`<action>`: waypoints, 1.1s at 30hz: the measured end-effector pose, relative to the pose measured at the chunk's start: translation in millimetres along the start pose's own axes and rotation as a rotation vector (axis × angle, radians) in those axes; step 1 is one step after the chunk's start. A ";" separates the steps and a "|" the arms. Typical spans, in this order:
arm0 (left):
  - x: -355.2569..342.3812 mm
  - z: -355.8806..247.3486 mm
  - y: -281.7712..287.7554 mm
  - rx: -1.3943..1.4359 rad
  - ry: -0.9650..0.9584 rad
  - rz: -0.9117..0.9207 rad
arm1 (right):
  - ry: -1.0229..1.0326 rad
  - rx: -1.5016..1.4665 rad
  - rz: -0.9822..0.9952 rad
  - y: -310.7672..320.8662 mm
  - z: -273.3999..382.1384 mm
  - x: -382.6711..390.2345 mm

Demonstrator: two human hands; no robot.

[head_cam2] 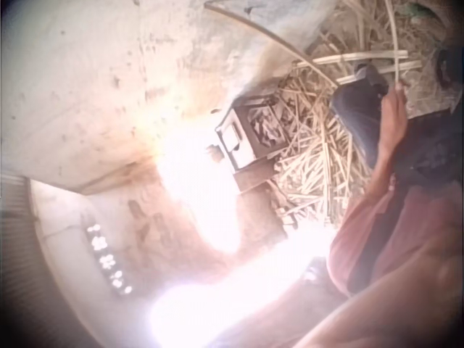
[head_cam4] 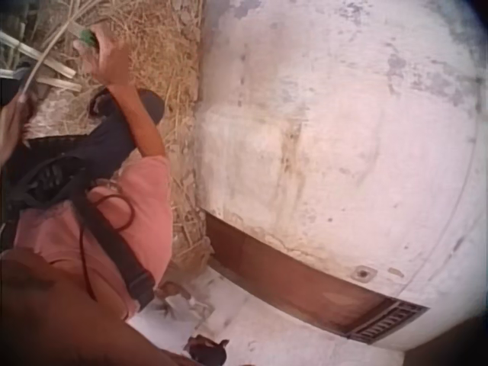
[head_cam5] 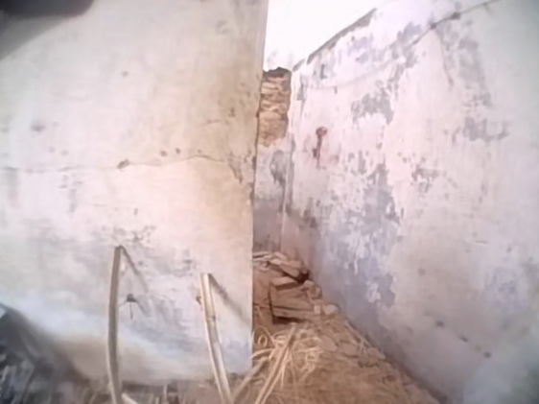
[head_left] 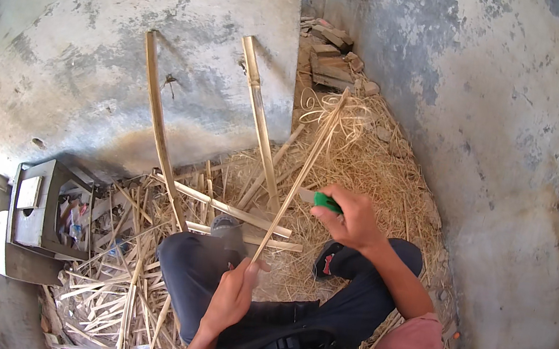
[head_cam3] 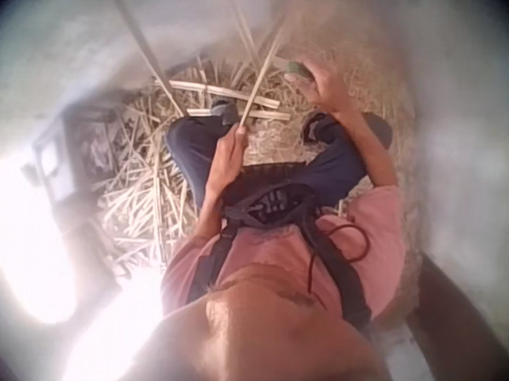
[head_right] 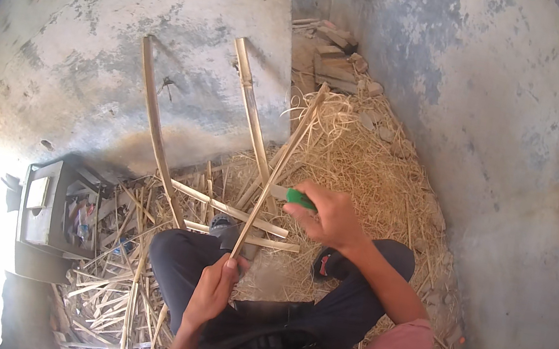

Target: The person shaves thin strips of bamboo using a small knife while sitting on a floor covered in straw and debris.

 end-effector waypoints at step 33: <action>-11.6 -4.8 -16.8 -0.392 -0.127 -0.018 | -0.440 -0.470 -0.049 -7.4 -37.6 -2.9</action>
Point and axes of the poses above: each hand's wrist, its own x-axis away from the middle knuckle, its own y-axis out of the back of the hand, z = x × y, the point moved 7 cm from there along -x, towards the middle knuckle, and after that the axes turned 4 degrees about -z, right-handed, at the moved point
